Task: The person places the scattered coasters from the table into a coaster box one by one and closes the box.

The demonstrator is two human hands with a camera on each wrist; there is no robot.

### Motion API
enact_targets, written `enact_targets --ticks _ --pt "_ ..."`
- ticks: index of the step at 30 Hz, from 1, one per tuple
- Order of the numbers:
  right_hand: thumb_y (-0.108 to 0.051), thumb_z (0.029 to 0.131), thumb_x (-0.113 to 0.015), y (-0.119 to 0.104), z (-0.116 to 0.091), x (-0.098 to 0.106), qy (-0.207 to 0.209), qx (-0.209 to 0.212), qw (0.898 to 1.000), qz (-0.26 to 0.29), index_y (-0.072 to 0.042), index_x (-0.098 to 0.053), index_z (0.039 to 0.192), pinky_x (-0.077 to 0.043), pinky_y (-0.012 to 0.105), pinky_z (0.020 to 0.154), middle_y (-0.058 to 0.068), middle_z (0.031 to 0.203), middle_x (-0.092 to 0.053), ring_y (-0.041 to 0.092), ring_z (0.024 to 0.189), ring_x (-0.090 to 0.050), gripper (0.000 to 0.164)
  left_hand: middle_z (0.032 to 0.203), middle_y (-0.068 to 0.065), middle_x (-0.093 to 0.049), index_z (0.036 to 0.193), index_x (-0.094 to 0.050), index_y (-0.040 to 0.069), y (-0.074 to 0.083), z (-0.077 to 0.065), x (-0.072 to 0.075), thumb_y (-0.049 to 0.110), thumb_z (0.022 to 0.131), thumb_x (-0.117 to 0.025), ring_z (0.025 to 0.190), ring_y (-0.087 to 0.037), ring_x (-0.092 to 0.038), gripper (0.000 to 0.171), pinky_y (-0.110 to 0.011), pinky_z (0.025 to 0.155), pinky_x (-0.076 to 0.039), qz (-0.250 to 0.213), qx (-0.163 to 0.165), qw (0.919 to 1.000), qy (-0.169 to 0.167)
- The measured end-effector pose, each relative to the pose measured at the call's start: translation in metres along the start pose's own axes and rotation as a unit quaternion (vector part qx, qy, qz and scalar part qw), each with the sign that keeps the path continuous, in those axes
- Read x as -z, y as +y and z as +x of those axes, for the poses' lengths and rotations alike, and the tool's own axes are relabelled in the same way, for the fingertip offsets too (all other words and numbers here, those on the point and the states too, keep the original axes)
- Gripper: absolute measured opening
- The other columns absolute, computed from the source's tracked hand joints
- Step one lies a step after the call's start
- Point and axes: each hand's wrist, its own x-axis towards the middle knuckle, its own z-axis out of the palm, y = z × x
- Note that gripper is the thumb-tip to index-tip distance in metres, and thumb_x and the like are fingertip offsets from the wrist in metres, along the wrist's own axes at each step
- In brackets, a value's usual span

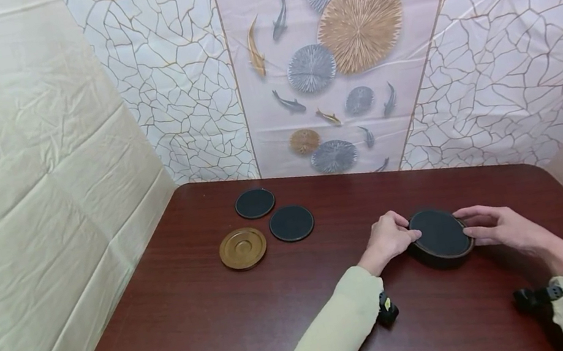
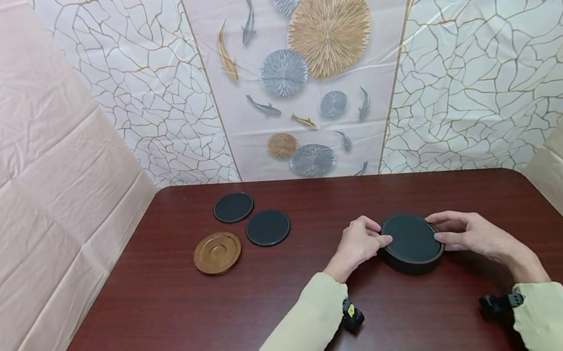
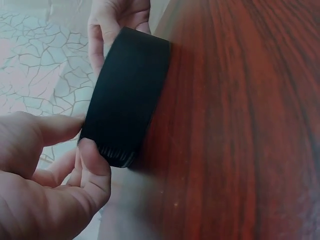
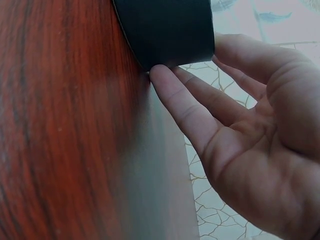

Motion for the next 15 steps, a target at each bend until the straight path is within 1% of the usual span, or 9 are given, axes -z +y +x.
enact_targets --ticks 4,7,9,11,13,15 --pt "-0.023 0.094 -0.067 0.0002 -0.0007 0.0014 -0.006 -0.001 1.0 0.009 0.001 -0.043 0.143 -0.059 0.03 0.079 0.034 0.135 -0.052 -0.001 0.098 -0.066 0.059 0.078 0.006 -0.064 0.092 -0.063 0.019 0.0009 -0.0005 -0.0023 0.027 0.081 -0.082 0.072 -0.006 -0.059 0.023 -0.024 0.068 -0.05 0.022 0.006 0.9997 -0.003" --pt "-0.023 0.094 -0.067 0.0003 -0.0008 0.0019 -0.007 -0.003 1.0 0.012 0.001 -0.043 0.143 -0.059 0.03 0.079 0.034 0.137 -0.051 -0.002 0.099 -0.065 0.059 0.084 0.006 -0.065 0.092 -0.064 0.019 0.0032 0.0 -0.0026 0.03 0.081 -0.082 0.081 -0.007 -0.062 0.024 -0.023 0.072 -0.05 0.065 0.0 0.9978 0.006" --pt "-0.023 0.094 -0.067 -0.0002 -0.0011 0.002 -0.008 -0.003 1.0 0.013 0.0 -0.043 0.143 -0.059 0.03 0.079 0.033 0.137 -0.05 -0.003 0.099 -0.065 0.06 0.089 0.006 -0.065 0.091 -0.064 0.021 0.005 0.0006 -0.0027 0.033 0.08 -0.082 0.087 -0.009 -0.063 0.025 -0.022 0.074 -0.05 0.099 -0.004 0.995 0.011" --pt "-0.023 0.094 -0.067 -0.0006 -0.001 0.0018 -0.008 -0.002 1.0 0.013 0.001 -0.043 0.143 -0.059 0.03 0.079 0.034 0.137 -0.05 -0.003 0.099 -0.065 0.06 0.092 0.007 -0.065 0.09 -0.063 0.022 0.0063 0.0008 -0.0023 0.035 0.08 -0.082 0.092 -0.01 -0.062 0.025 -0.023 0.076 -0.05 0.124 -0.004 0.9922 0.014" --pt "-0.023 0.094 -0.067 -0.0017 -0.0012 0.0013 -0.009 -0.002 1.0 0.014 0.001 -0.043 0.143 -0.059 0.03 0.079 0.034 0.137 -0.051 -0.002 0.099 -0.065 0.06 0.091 0.007 -0.065 0.088 -0.063 0.023 0.0069 0.0009 -0.0018 0.036 0.08 -0.082 0.092 -0.011 -0.062 0.024 -0.023 0.076 -0.05 0.134 -0.002 0.9908 0.018" --pt "-0.023 0.094 -0.067 -0.0021 -0.0012 0.0011 -0.009 -0.002 1.0 0.011 0.001 -0.043 0.143 -0.059 0.03 0.079 0.034 0.136 -0.051 -0.001 0.099 -0.065 0.06 0.088 0.008 -0.065 0.085 -0.065 0.023 0.0069 0.0012 -0.0009 0.035 0.08 -0.081 0.091 -0.011 -0.062 0.021 -0.024 0.076 -0.05 0.132 -0.004 0.9909 0.023"
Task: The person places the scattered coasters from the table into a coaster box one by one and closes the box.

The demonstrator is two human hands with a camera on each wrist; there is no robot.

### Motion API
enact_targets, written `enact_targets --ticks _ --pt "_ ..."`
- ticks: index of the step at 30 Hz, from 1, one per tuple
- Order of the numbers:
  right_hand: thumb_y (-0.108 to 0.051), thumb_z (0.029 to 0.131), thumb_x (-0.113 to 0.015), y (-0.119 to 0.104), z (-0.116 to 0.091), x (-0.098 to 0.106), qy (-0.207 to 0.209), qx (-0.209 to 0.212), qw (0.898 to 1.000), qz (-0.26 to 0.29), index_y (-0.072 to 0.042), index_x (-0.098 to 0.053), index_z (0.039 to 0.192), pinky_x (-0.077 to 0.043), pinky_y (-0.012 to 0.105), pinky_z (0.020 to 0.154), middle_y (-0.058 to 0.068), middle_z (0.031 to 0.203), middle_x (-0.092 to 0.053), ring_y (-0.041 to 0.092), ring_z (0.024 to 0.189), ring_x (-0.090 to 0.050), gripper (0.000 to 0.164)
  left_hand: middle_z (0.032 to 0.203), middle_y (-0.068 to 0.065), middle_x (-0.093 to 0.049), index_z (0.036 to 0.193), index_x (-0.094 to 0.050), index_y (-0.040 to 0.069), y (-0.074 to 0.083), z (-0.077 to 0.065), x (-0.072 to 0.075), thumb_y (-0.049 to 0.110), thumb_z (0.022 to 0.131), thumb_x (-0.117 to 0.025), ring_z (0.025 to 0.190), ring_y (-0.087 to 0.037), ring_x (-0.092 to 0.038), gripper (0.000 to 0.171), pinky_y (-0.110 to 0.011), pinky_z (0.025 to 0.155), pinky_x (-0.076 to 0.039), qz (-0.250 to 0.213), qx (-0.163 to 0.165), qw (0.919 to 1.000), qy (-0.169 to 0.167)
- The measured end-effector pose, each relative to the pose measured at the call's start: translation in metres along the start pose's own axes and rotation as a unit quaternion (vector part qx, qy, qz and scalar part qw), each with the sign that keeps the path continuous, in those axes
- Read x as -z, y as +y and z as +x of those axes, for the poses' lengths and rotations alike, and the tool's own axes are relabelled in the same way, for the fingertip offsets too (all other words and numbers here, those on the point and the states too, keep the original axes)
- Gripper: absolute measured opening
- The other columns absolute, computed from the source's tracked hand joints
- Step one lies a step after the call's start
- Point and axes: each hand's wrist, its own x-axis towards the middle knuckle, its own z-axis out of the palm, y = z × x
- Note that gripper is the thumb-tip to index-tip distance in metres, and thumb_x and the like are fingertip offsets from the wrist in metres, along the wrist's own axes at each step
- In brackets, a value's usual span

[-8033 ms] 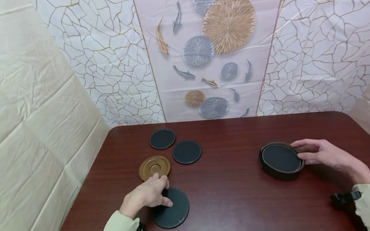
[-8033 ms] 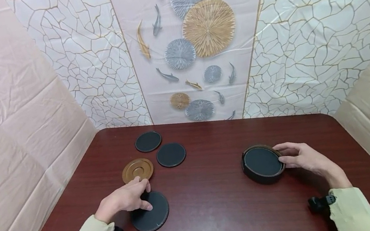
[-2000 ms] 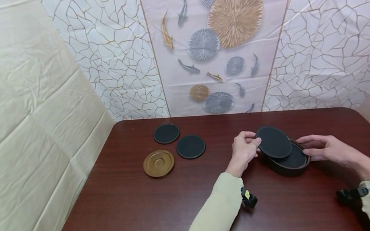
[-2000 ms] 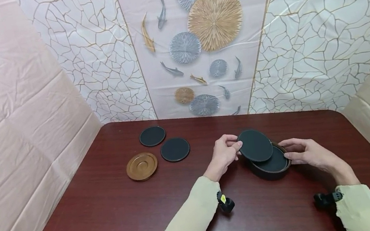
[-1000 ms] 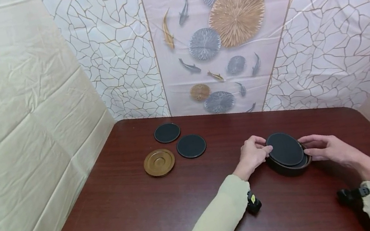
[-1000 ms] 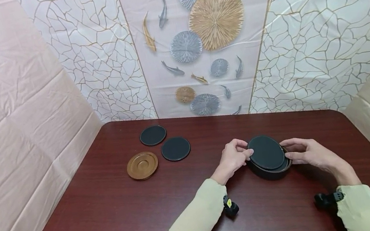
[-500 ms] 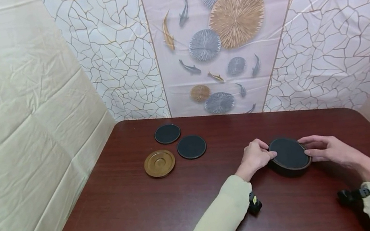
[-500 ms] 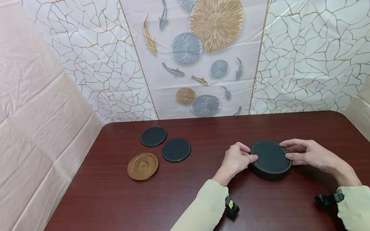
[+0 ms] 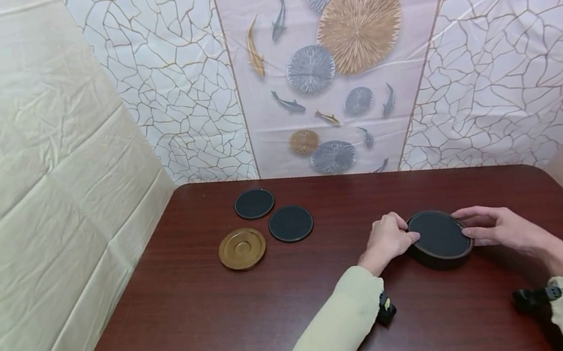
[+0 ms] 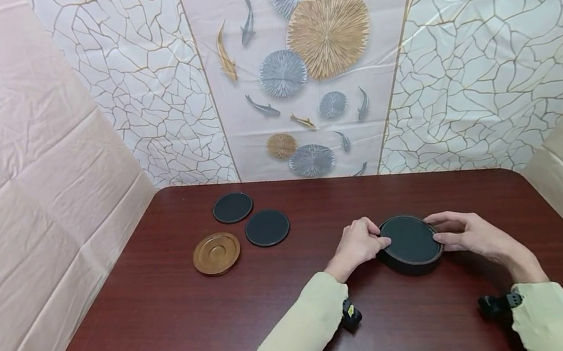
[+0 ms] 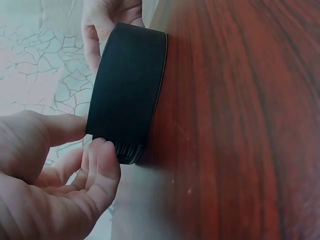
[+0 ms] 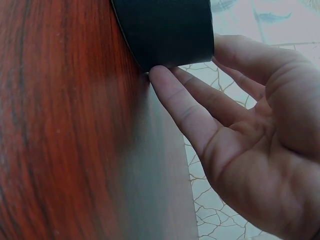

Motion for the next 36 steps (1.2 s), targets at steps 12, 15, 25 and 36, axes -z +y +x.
enact_targets --ticks 12,15,25,36 --pt "-0.023 0.093 -0.069 0.0 0.001 0.0 0.006 0.005 1.0 -0.007 0.001 -0.046 0.14 -0.059 0.029 0.077 0.014 0.125 -0.065 0.001 0.096 -0.067 0.058 0.079 0.014 -0.063 0.084 -0.07 0.024 -0.007 0.004 0.016 0.03 0.087 -0.074 0.078 -0.008 -0.059 0.008 -0.023 0.069 -0.047 -0.008 -0.037 0.9991 0.017" --pt "-0.025 0.092 -0.07 0.0 0.001 -0.001 0.009 0.002 1.0 -0.011 -0.001 -0.048 0.14 -0.059 0.028 0.077 -0.002 0.118 -0.068 0.004 0.094 -0.068 0.058 0.08 0.013 -0.063 0.084 -0.069 0.024 -0.012 0.006 0.021 0.03 0.088 -0.073 0.079 -0.009 -0.059 0.008 -0.023 0.07 -0.047 -0.012 -0.041 0.9989 0.019" --pt "-0.023 0.092 -0.07 -0.002 0.001 0.0 0.017 -0.002 1.0 -0.004 0.0 -0.048 0.14 -0.059 0.029 0.076 -0.006 0.116 -0.068 0.007 0.092 -0.069 0.057 0.079 0.014 -0.064 0.087 -0.064 0.025 -0.03 0.013 0.043 0.031 0.089 -0.072 0.076 -0.006 -0.058 0.01 -0.024 0.072 -0.048 -0.016 -0.052 0.9985 0.004" --pt "-0.023 0.092 -0.069 -0.004 -0.001 -0.003 0.015 0.007 1.0 -0.005 0.001 -0.048 0.14 -0.06 0.031 0.076 0.015 0.126 -0.064 0.006 0.092 -0.069 0.058 0.087 0.011 -0.065 0.096 -0.063 0.024 -0.057 0.02 0.068 0.032 0.092 -0.069 0.079 -0.007 -0.059 0.011 -0.026 0.074 -0.048 0.021 -0.065 0.9977 0.002"
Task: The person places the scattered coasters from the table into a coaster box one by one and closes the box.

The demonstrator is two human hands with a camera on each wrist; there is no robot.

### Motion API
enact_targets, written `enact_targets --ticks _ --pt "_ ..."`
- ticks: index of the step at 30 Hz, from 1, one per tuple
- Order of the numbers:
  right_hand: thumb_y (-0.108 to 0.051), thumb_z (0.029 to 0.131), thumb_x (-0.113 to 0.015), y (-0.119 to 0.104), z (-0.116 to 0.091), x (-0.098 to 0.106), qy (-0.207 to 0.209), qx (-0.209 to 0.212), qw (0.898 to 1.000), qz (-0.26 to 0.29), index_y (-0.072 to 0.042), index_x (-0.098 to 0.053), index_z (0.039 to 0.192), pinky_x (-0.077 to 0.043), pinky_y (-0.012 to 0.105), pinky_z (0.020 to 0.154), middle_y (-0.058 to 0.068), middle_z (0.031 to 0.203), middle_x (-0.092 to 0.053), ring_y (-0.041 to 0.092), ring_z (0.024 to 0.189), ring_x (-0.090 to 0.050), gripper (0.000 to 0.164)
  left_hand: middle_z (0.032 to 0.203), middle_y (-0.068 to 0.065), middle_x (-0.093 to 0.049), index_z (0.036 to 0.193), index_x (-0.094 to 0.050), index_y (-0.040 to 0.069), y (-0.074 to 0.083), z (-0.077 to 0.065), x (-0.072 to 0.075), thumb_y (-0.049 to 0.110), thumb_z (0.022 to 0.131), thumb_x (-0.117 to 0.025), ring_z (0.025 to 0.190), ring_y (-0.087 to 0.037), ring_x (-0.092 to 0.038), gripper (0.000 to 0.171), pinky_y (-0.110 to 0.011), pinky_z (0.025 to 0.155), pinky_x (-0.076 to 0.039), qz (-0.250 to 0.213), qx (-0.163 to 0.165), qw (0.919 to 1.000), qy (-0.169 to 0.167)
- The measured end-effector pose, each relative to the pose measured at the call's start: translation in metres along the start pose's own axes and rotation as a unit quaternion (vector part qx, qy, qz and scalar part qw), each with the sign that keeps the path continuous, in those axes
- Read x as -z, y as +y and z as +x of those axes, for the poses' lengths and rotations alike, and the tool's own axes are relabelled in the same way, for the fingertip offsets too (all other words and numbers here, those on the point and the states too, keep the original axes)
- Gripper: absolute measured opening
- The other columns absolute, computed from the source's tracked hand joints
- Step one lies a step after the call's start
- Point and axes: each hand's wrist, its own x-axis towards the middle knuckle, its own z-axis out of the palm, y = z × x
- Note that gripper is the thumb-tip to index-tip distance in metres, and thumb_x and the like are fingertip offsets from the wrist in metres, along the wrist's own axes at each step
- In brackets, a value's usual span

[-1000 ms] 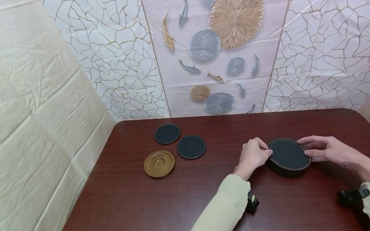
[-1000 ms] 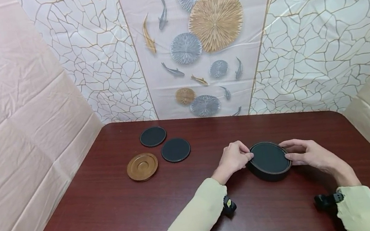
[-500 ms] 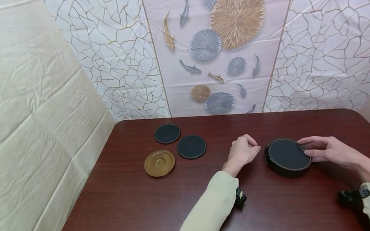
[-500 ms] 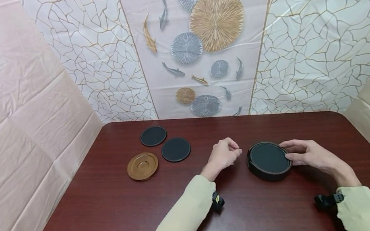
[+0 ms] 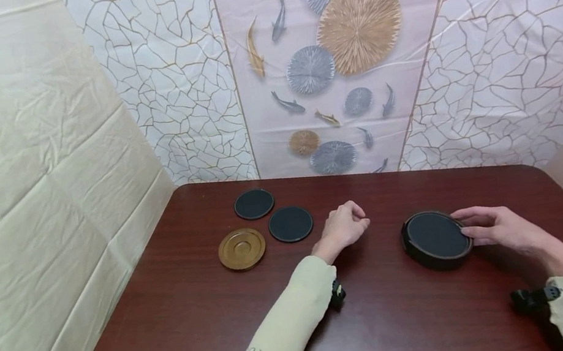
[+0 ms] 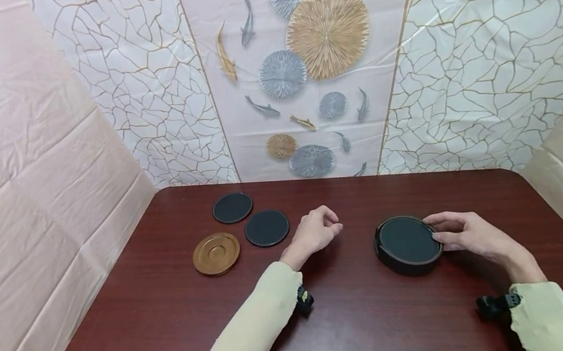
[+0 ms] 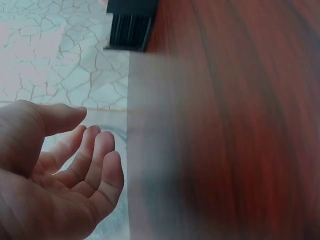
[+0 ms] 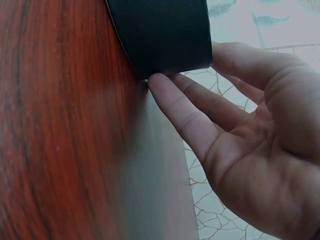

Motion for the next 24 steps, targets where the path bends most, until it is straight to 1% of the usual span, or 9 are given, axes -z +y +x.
enact_targets --ticks 3,5,7,10,12,14,18,21,24 --pt "-0.021 0.092 -0.069 -0.001 0.0 0.0 0.0 0.003 1.0 0.002 0.003 -0.047 0.14 -0.06 0.031 0.077 0.011 0.124 -0.065 0.004 0.093 -0.069 0.058 0.09 0.008 -0.066 0.099 -0.062 0.023 -0.008 0.002 0.01 0.031 0.093 -0.068 0.08 -0.009 -0.06 0.012 -0.027 0.074 -0.049 0.006 0.001 1.0 -0.004" --pt "-0.02 0.092 -0.069 -0.001 0.0 0.0 0.0 0.002 1.0 0.003 0.003 -0.047 0.14 -0.06 0.031 0.077 0.011 0.124 -0.065 0.003 0.094 -0.069 0.058 0.093 0.007 -0.066 0.101 -0.061 0.022 -0.013 0.002 0.016 0.031 0.094 -0.066 0.08 -0.01 -0.061 0.012 -0.028 0.073 -0.049 0.014 -0.003 0.9999 -0.007" --pt "-0.021 0.092 -0.069 -0.001 0.0 0.0 -0.001 0.0 1.0 0.003 0.003 -0.047 0.14 -0.06 0.031 0.077 0.015 0.126 -0.064 0.003 0.094 -0.069 0.058 0.094 0.005 -0.065 0.101 -0.061 0.021 -0.018 0.003 0.021 0.03 0.094 -0.065 0.08 -0.011 -0.06 0.012 -0.028 0.072 -0.049 0.019 -0.004 0.9997 -0.011" --pt "-0.023 0.092 -0.069 0.0 0.0 0.0 -0.002 -0.005 1.0 0.003 0.001 -0.047 0.141 -0.06 0.031 0.077 0.024 0.13 -0.06 0.005 0.093 -0.068 0.059 0.094 0.004 -0.065 0.103 -0.059 0.021 -0.026 0.004 0.029 0.03 0.095 -0.064 0.078 -0.011 -0.059 0.013 -0.028 0.07 -0.049 0.032 -0.012 0.9993 -0.017" --pt "-0.023 0.092 -0.069 0.001 0.0 0.0 -0.003 -0.006 1.0 0.005 0.001 -0.047 0.141 -0.06 0.031 0.077 0.027 0.131 -0.058 0.006 0.093 -0.068 0.059 0.094 0.003 -0.064 0.105 -0.059 0.02 -0.031 0.005 0.033 0.03 0.096 -0.064 0.077 -0.011 -0.059 0.015 -0.029 0.069 -0.048 0.039 -0.018 0.9988 -0.022" --pt "-0.023 0.092 -0.069 0.002 0.0 0.0 -0.003 -0.008 1.0 0.008 0.001 -0.047 0.141 -0.06 0.031 0.077 0.025 0.13 -0.059 0.006 0.093 -0.068 0.059 0.094 0.002 -0.063 0.107 -0.058 0.018 -0.035 0.005 0.038 0.03 0.096 -0.063 0.076 -0.012 -0.059 0.017 -0.029 0.068 -0.048 0.047 -0.025 0.9982 -0.027" --pt "-0.022 0.093 -0.069 0.002 0.001 0.0 -0.003 -0.006 1.0 0.013 0.002 -0.047 0.141 -0.06 0.031 0.077 0.012 0.125 -0.065 0.007 0.093 -0.069 0.058 0.094 0.001 -0.062 0.111 -0.057 0.017 -0.043 0.007 0.046 0.029 0.096 -0.063 0.077 -0.013 -0.058 0.02 -0.028 0.068 -0.048 0.069 -0.036 0.9965 -0.032" --pt "-0.022 0.093 -0.069 0.003 0.0 0.001 -0.003 -0.005 1.0 0.012 0.002 -0.046 0.141 -0.06 0.031 0.077 0.017 0.127 -0.063 0.007 0.093 -0.069 0.058 0.095 0.001 -0.062 0.113 -0.057 0.015 -0.048 0.008 0.052 0.029 0.096 -0.063 0.08 -0.013 -0.058 0.022 -0.028 0.07 -0.048 0.087 -0.043 0.9947 -0.034" --pt "-0.021 0.093 -0.069 0.002 0.0 0.0 -0.002 -0.003 1.0 0.009 0.002 -0.046 0.141 -0.06 0.032 0.078 0.021 0.129 -0.061 0.002 0.095 -0.068 0.058 0.097 0.0 -0.062 0.114 -0.057 0.014 -0.052 0.009 0.059 0.028 0.096 -0.063 0.082 -0.013 -0.059 0.023 -0.029 0.073 -0.049 0.099 -0.048 0.9932 -0.038"
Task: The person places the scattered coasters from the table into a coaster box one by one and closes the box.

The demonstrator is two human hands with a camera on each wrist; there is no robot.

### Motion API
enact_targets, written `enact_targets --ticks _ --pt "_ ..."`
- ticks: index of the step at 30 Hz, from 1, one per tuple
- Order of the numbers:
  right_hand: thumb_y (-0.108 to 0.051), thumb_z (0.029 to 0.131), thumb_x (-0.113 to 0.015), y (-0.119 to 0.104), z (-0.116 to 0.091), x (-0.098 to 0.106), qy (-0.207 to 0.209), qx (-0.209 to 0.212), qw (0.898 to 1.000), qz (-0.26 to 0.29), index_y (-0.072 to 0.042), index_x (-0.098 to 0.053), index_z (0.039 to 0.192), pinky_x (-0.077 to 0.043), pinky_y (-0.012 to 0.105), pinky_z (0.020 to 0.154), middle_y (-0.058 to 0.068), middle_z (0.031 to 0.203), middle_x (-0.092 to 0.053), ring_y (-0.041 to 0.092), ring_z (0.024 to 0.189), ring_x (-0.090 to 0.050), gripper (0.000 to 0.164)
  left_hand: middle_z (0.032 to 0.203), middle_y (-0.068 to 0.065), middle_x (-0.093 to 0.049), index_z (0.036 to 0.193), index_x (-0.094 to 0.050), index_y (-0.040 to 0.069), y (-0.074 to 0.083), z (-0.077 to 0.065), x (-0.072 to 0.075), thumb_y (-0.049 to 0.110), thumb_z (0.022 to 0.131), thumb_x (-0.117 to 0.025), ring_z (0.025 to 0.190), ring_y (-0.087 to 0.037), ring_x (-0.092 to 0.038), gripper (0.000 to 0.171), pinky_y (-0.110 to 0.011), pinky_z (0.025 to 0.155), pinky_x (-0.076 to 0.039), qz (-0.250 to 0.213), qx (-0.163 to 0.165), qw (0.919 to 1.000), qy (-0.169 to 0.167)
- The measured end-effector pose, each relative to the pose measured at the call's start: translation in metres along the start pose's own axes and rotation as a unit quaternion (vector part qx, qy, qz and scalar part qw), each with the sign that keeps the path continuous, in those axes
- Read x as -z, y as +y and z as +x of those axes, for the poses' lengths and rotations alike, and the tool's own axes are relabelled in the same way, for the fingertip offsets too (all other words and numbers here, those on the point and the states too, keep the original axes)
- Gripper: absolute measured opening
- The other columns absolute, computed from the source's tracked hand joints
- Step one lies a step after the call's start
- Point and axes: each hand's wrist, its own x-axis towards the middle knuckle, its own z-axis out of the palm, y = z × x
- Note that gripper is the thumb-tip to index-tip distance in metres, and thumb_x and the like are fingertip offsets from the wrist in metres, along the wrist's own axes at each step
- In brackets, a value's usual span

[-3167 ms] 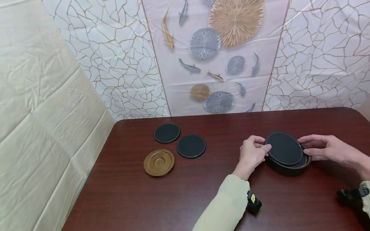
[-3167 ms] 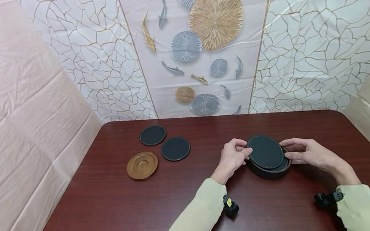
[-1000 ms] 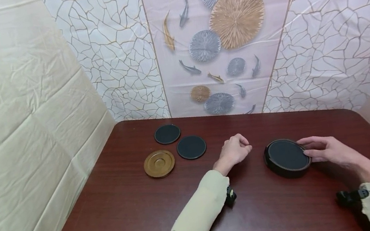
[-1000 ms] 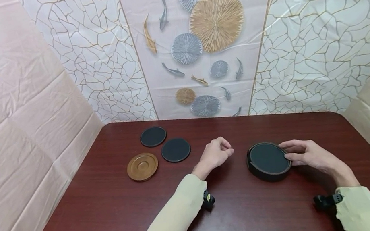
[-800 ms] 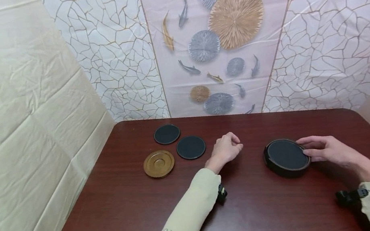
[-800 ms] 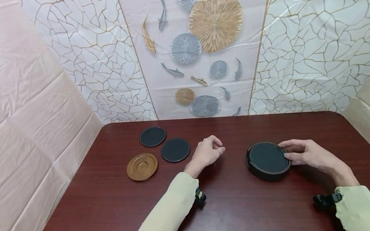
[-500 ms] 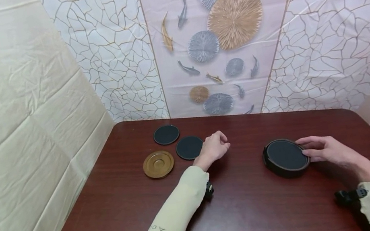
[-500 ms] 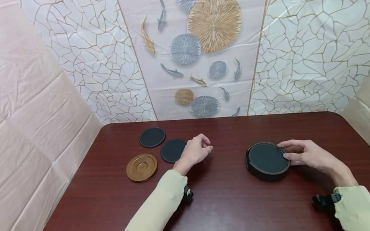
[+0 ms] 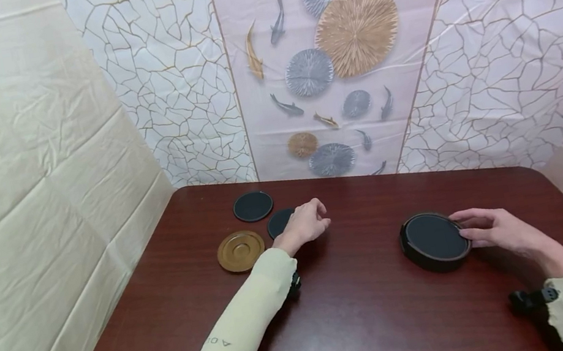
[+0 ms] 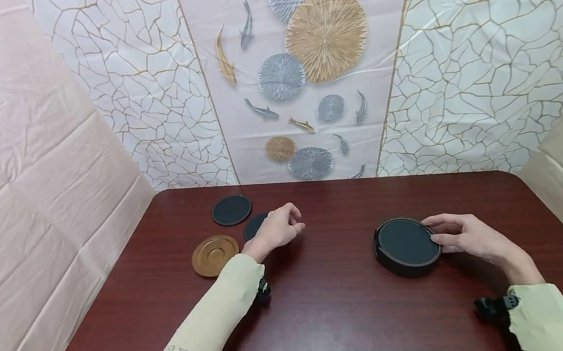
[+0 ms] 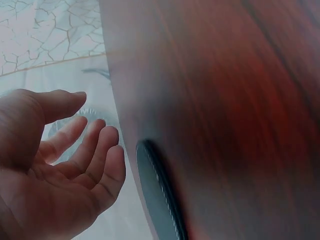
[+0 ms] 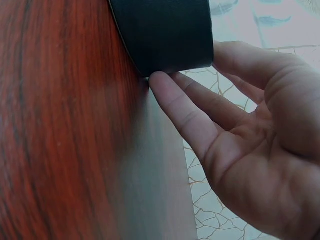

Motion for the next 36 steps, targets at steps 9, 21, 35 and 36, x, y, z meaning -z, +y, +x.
enact_targets --ticks 9,21,35,36 --pt "-0.019 0.092 -0.069 0.0 0.001 0.0 0.004 0.003 1.0 -0.005 0.004 -0.047 0.139 -0.06 0.03 0.077 0.014 0.123 -0.066 -0.002 0.096 -0.067 0.056 0.1 -0.002 -0.061 0.117 -0.056 0.013 -0.02 0.001 0.018 0.027 0.098 -0.061 0.087 -0.016 -0.058 0.024 -0.032 0.077 -0.049 0.029 0.009 0.9995 -0.001" --pt "-0.02 0.093 -0.069 0.0 -0.001 0.002 0.001 -0.003 1.0 0.001 0.003 -0.046 0.14 -0.06 0.031 0.077 0.01 0.122 -0.067 0.003 0.094 -0.069 0.058 0.118 -0.012 -0.06 0.119 -0.056 0.009 -0.042 -0.004 0.032 0.028 0.096 -0.062 0.109 -0.028 -0.057 0.03 -0.04 0.092 -0.048 0.074 0.036 0.9965 0.011" --pt "-0.021 0.093 -0.068 0.0 0.0 0.0 0.001 -0.001 1.0 0.003 0.002 -0.046 0.14 -0.06 0.03 0.077 0.013 0.123 -0.066 0.005 0.094 -0.068 0.057 0.127 -0.018 -0.052 0.127 -0.052 0.009 -0.059 -0.007 0.043 0.031 0.094 -0.064 0.118 -0.035 -0.051 0.041 -0.048 0.095 -0.047 0.089 0.125 0.988 0.019" --pt "-0.021 0.093 -0.068 -0.001 0.0 0.0 0.002 0.0 1.0 0.002 0.002 -0.046 0.14 -0.06 0.03 0.077 0.012 0.123 -0.067 0.005 0.094 -0.068 0.057 0.126 -0.018 -0.052 0.128 -0.052 0.009 -0.06 -0.007 0.044 0.031 0.094 -0.065 0.118 -0.035 -0.05 0.042 -0.048 0.095 -0.047 0.086 0.121 0.9888 0.016"
